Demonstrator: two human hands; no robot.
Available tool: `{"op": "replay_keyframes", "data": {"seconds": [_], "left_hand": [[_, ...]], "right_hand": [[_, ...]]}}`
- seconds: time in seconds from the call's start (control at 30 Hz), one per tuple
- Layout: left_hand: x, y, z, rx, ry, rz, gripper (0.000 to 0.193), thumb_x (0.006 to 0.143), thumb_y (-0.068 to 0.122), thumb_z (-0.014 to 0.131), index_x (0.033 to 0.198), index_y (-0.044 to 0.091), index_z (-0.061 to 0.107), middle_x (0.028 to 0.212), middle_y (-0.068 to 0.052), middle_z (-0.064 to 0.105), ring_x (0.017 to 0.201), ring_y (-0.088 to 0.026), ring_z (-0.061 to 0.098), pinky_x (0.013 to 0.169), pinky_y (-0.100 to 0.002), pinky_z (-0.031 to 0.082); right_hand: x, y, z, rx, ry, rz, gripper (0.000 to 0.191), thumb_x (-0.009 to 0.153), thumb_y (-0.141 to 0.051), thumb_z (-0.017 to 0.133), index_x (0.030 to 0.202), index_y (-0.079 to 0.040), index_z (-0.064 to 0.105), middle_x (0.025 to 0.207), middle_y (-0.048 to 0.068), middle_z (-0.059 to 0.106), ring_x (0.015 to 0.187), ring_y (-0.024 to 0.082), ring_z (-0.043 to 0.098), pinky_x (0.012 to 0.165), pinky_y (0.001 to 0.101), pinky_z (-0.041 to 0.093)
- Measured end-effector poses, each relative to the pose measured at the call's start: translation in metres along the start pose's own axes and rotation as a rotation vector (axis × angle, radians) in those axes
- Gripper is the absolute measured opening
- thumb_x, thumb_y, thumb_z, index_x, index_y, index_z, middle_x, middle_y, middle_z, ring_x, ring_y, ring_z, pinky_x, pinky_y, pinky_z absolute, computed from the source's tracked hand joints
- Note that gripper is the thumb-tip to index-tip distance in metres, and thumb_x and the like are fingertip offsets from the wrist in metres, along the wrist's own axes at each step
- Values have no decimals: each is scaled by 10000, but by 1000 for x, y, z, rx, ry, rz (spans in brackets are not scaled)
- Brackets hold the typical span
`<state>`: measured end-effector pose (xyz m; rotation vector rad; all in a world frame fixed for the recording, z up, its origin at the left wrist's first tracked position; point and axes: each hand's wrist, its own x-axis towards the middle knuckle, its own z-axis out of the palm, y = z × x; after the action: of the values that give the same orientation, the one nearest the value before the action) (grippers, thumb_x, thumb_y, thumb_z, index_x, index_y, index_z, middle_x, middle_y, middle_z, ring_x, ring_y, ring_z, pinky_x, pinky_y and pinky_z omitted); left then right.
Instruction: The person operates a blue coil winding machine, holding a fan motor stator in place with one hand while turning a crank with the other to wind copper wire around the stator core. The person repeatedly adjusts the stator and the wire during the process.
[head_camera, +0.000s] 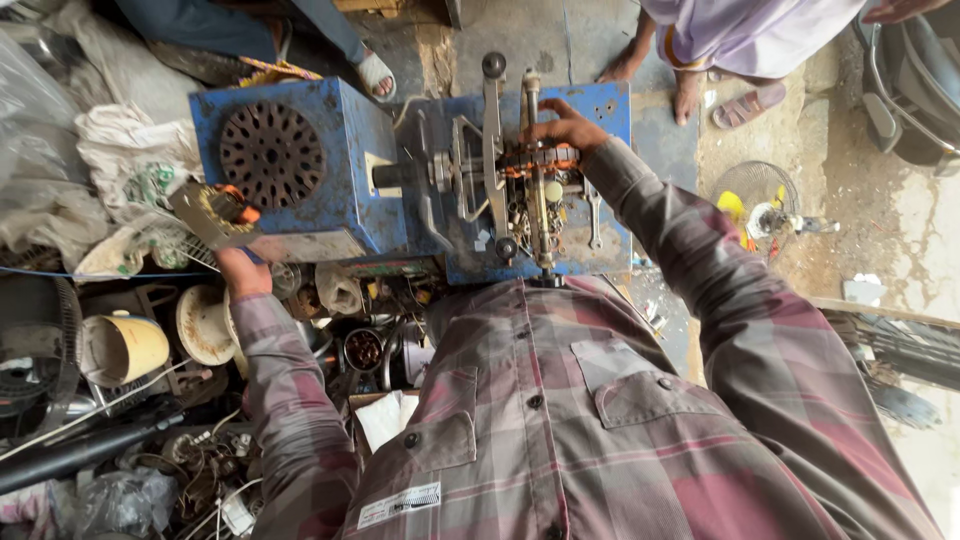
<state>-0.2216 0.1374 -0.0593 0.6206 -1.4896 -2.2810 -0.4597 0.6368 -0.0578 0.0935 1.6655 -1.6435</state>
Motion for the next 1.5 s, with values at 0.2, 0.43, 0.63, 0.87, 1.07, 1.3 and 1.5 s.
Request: {"op": "replay_keyframes", "data": {"seconds": [0.2,0.43,0.63,0.87,1.07,1.3,1.5], "left_hand": [[5,13,4,-46,42,-54,568,1038,543,480,1437,145,549,1345,-2,629,1248,-176,609,1110,-382,485],[1,11,-5,-2,68,-20,567,1061,521,495,1469,130,544,1387,-23,616,1274,-189,607,1114,-386,502],[-1,7,-8,114,98,42,581,1074,508,503,1496,108,528,1412,-38,598,1296,-188,595,1131,-382,494],[1,8,-10,148,123,45,593,1062,498,520,1503,101,513,1432,-54,585,1313,-200,584,1140,-395,483],[3,9,-9,146,125,60,605,1052,490,535,1509,96,500,1450,-67,574,1326,-211,575,1148,-405,474],[3,7,-7,132,135,54,616,1041,495,537,1506,93,497,1445,-75,568,1326,-213,572,1146,-411,479],[5,7,-6,139,135,53,623,1036,489,558,1524,111,476,1462,-61,564,1350,-206,561,1150,-397,483]], "right_hand": [[-9,2,-2,210,-2,119,923,652,-132,905,1446,-38,443,1090,156,704,908,255,727,737,366,620],[-13,6,-7,219,-18,142,884,676,-120,889,1434,-36,442,1074,168,717,848,249,744,711,375,632],[-8,16,-11,194,-5,137,881,666,-120,899,1423,-49,453,1070,132,715,895,255,737,735,374,639],[-4,16,-8,133,23,116,908,655,-143,912,1432,-46,453,1122,147,725,1009,262,728,851,394,619],[-6,15,-3,150,33,133,926,652,-149,912,1446,-42,448,1122,143,723,993,266,732,837,378,620],[-6,18,-2,30,57,119,895,640,-212,921,1423,-66,512,1161,108,711,1094,259,665,936,378,529],[-7,19,-3,109,41,130,899,628,-184,921,1413,-57,500,1132,128,713,1060,278,688,923,391,565]]}}
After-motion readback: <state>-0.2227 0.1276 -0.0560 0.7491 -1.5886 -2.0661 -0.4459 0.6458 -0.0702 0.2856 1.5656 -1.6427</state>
